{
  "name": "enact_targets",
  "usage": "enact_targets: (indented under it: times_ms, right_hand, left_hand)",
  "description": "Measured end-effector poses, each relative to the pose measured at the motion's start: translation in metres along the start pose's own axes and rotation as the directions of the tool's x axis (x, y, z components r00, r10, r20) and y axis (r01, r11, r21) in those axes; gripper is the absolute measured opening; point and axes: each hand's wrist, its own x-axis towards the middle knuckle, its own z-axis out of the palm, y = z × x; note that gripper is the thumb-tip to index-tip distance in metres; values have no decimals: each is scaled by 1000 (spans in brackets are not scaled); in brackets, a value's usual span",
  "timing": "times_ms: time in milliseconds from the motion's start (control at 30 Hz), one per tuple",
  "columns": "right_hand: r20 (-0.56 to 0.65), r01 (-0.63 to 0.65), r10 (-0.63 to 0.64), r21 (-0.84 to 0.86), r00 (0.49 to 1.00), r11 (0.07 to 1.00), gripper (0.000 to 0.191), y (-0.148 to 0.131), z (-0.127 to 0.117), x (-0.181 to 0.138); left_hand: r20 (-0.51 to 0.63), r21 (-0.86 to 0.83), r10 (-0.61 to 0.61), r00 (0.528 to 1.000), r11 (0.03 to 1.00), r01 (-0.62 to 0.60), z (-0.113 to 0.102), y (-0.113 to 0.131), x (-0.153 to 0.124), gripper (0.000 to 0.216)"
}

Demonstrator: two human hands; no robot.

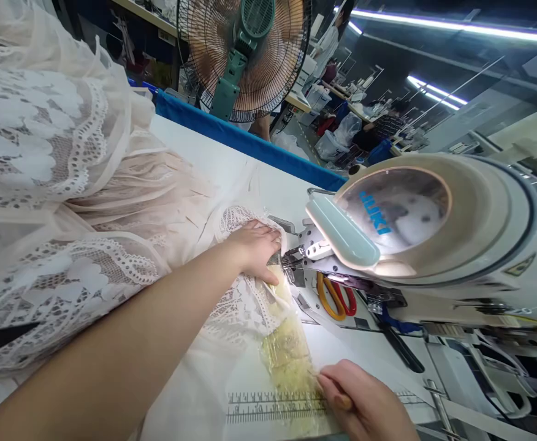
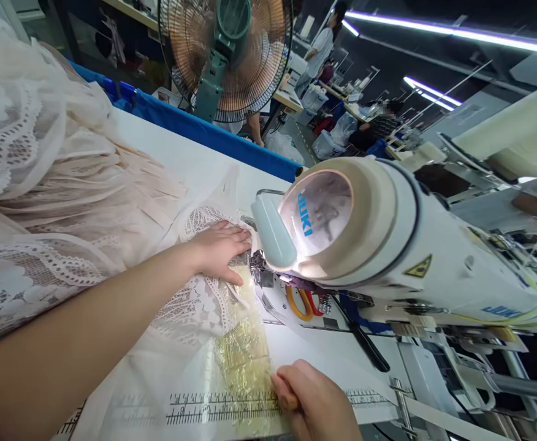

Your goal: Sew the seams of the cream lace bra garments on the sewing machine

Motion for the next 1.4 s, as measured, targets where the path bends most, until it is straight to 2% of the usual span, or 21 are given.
enact_targets:
  times_ms: [67,167,333,1400]
  right_hand:
    - [-49,-91,89,-24,995,996,37,1,13,2]
    - [-115,-162,160,-15,980,987,41,4,26,1]
    - [-168,-234,231,3,958,972,43,4,32,-1]
    - [-309,-234,225,8,924,972,44,-5,40,1]
  left_hand:
    - [2,7,1,1000,1000,-1,0,0,0,88]
    - [-2,2,0,1000,1000,0,0,-1,0,89]
    - [10,7,-14,1000,1000,14,0,-1,1,91]
    - [-1,22,-34,999,999,34,4,-2,2,95]
